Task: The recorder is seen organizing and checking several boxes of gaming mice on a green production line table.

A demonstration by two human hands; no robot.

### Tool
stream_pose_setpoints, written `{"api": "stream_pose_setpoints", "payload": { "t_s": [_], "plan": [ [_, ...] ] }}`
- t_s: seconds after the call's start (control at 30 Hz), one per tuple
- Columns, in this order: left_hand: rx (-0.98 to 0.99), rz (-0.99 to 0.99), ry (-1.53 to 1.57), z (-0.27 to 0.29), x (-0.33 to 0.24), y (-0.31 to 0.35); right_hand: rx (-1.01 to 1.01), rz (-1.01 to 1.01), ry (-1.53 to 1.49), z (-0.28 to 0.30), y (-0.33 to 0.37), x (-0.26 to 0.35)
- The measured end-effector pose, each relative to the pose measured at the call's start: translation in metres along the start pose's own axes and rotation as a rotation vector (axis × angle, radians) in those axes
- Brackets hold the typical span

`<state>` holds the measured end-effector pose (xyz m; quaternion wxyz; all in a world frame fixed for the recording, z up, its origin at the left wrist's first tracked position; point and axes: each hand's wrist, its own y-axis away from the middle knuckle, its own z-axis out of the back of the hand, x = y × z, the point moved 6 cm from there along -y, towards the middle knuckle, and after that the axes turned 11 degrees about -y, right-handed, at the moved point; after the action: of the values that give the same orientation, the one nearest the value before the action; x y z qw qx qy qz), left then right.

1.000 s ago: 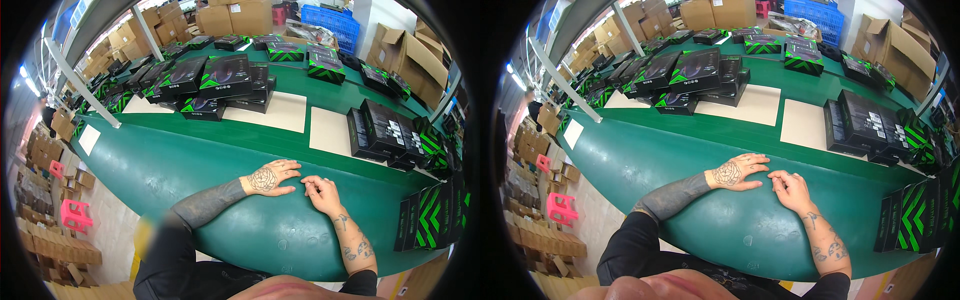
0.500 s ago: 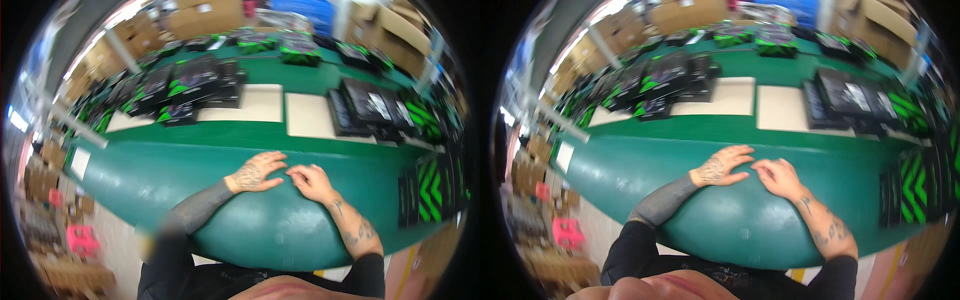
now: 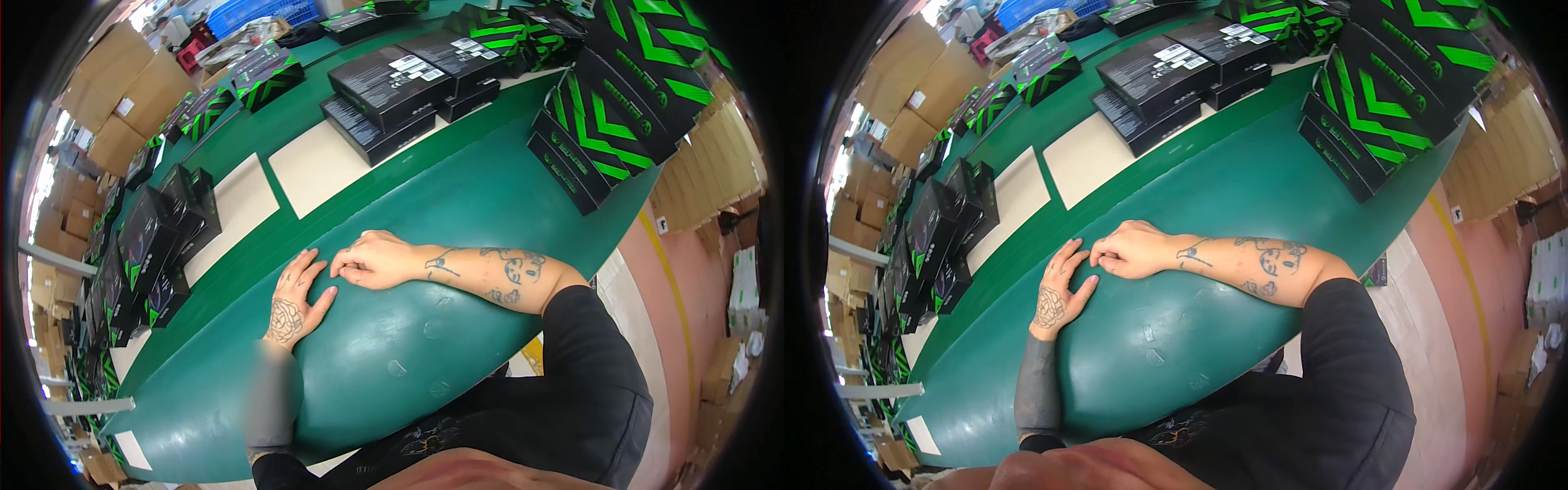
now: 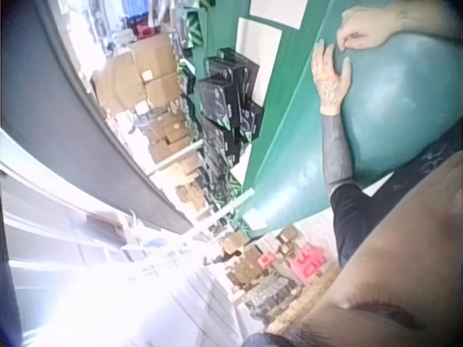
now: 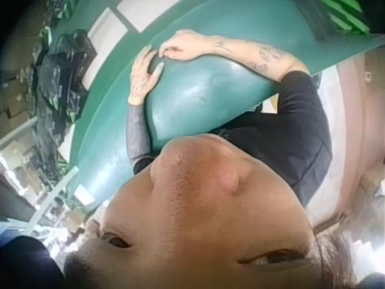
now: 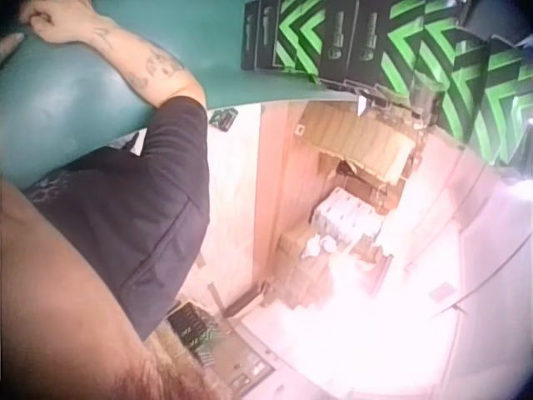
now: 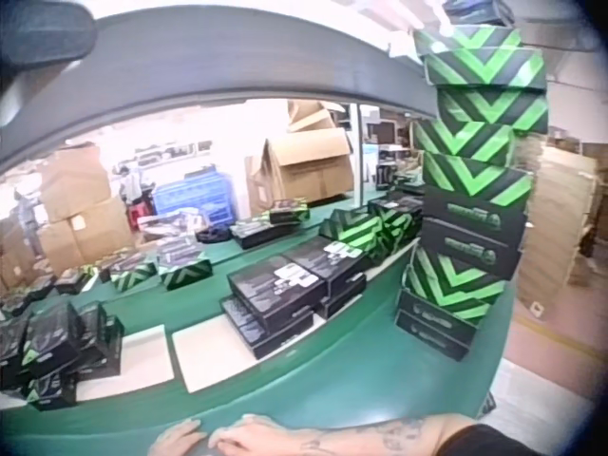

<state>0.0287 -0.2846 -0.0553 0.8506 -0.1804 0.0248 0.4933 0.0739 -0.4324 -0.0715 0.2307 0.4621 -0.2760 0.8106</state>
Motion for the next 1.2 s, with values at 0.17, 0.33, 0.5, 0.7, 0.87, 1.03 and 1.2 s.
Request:
{"api": "stream_pose_setpoints", "payload": {
  "t_s": [0.17,0.33,0.5,0.7,0.87,1.03,1.2],
  "plan": [
    [0.015,-0.008,-0.011,0.0,0.0,0.001,-0.969,0.339,0.264,0.131,-0.005,0.001],
    [-0.118,0.266,0.233,0.015,0.037,-0.039,-1.966,-0.162,-0.137,0.351,0.072,-0.121],
    [-0.043,0.528,0.739,-0.016,0.073,-0.138,-1.197,-0.173,-0.824,0.391,0.065,-0.191],
    [-0.165,0.405,1.18,-0.05,0.052,-0.221,-0.975,-0.46,-0.646,0.338,0.055,-0.152],
    [-0.236,0.558,1.545,-0.07,0.089,-0.227,-0.783,-0.513,-0.725,0.334,0.067,-0.163],
    [-0.288,0.685,1.62,-0.07,0.099,-0.223,-0.805,-0.355,-1.104,0.298,0.014,-0.146],
    [-0.321,0.734,1.621,-0.049,0.078,-0.205,-0.801,-0.372,-1.117,0.28,0.029,-0.14]
  ]
}}
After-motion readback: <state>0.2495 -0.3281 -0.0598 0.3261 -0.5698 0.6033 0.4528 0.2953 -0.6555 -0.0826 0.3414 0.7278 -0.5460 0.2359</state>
